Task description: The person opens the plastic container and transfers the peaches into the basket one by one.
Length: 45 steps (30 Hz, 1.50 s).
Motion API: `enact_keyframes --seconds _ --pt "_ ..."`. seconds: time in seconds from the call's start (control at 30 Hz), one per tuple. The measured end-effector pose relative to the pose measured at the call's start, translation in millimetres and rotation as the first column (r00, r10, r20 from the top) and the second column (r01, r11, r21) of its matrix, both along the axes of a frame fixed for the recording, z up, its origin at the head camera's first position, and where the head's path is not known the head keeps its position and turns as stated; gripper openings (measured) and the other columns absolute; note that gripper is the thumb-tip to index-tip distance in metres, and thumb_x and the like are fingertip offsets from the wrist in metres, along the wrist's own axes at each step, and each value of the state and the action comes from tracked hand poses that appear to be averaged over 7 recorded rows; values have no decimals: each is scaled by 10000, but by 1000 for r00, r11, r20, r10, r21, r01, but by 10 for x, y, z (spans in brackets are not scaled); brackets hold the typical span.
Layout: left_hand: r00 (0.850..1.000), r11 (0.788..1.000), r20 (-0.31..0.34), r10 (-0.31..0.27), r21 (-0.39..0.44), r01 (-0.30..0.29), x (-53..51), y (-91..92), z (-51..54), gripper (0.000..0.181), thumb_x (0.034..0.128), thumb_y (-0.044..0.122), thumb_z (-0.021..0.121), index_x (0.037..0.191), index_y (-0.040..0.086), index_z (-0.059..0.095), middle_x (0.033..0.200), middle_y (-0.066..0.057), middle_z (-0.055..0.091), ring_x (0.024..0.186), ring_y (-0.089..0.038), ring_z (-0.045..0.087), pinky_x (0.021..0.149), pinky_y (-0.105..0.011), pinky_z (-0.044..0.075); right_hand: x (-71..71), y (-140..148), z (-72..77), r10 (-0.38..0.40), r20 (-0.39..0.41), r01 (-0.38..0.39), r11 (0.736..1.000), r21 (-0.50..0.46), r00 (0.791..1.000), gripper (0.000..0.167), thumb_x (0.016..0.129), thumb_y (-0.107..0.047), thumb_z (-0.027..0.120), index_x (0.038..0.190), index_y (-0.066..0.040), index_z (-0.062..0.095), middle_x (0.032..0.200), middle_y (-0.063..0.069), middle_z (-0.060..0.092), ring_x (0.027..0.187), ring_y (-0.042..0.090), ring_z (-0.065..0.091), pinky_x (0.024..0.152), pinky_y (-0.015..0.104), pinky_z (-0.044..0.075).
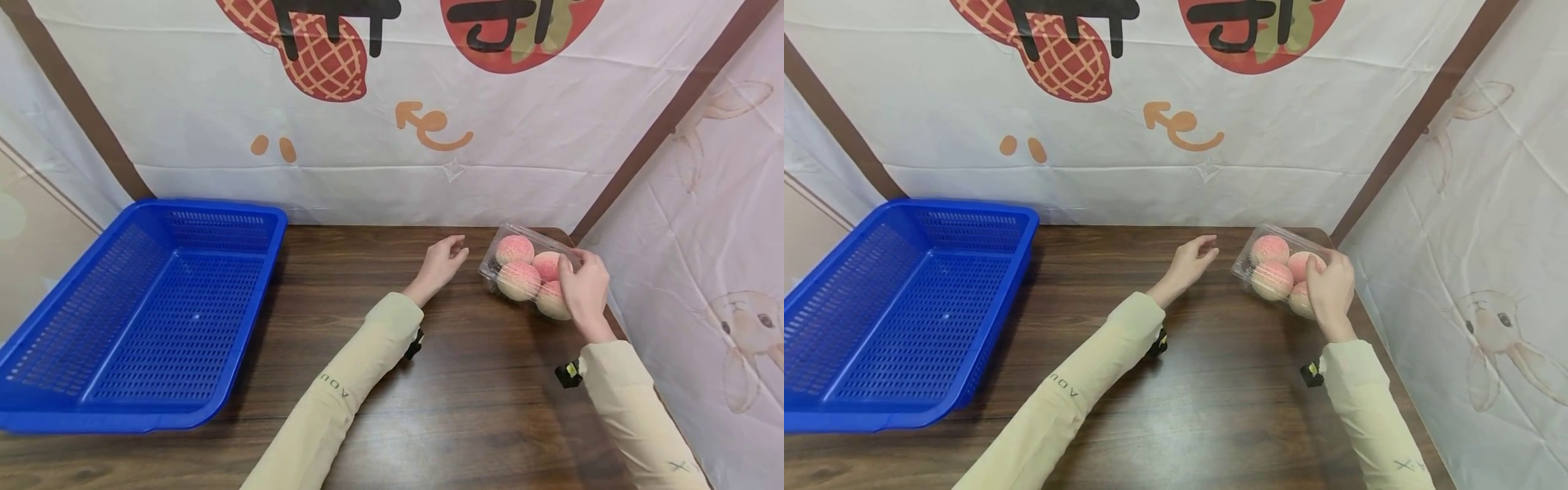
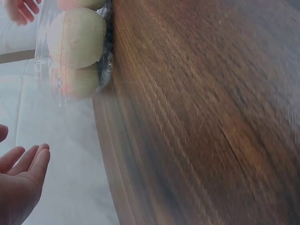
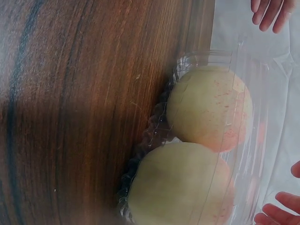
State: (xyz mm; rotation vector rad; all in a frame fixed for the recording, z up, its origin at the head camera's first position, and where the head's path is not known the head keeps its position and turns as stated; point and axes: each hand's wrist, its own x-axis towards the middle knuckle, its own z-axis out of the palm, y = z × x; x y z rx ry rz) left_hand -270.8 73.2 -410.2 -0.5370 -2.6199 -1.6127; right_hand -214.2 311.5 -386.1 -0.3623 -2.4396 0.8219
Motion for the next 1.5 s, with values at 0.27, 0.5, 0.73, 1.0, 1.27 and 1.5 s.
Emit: enact_keyframes --seconds 0.27,0.5,0.73,1.0,1.27,1.5 --pt "999 998 31 13 63 -15 25 59 -36 354 928 124 494 1259 1 513 1196 -141 577 1075 -217 563 875 -232 452 43 48 -19 -26 -3 25 997 -67 1000 394 892 -236 492 1130 65 583 1122 261 560 1054 378 497 900 468 372" --pt "996 997 94 2 71 -9 72 126 -71 359 947 168 471 1278 35 506 1251 -115 546 1129 -206 529 903 -227 433 77 108 -36 -89 5 89 985 -145 996 390 890 -213 466 1133 67 587 1124 267 556 1056 376 499 905 476 370" --pt "992 995 122 15 92 -26 59 215 -123 341 943 125 465 1266 29 520 1249 -116 549 1140 -211 522 909 -244 433 96 161 -94 -126 14 127 971 -201 992 407 884 -235 456 1141 50 589 1121 251 552 1052 346 490 910 452 358" --pt "981 998 194 -17 69 4 70 298 -149 371 954 111 435 1317 40 467 1302 -109 507 1197 -203 474 932 -262 420 146 213 -180 -160 5 156 959 -236 987 392 869 -199 461 1127 67 591 1068 259 543 1008 352 487 883 443 351" --pt "976 995 215 -31 98 10 95 354 -178 408 958 109 432 1357 31 404 1368 -102 437 1234 -201 435 957 -247 396 189 280 -232 -196 53 203 936 -288 979 412 877 -206 442 1173 47 577 1104 238 557 1038 340 506 910 431 360" --pt "977 992 214 -26 122 -1 86 398 -230 405 955 111 440 1346 7 414 1361 -102 445 1227 -203 444 946 -237 402 206 296 -286 -231 91 248 918 -310 969 425 880 -228 442 1195 24 574 1106 215 605 1057 322 532 926 402 378"
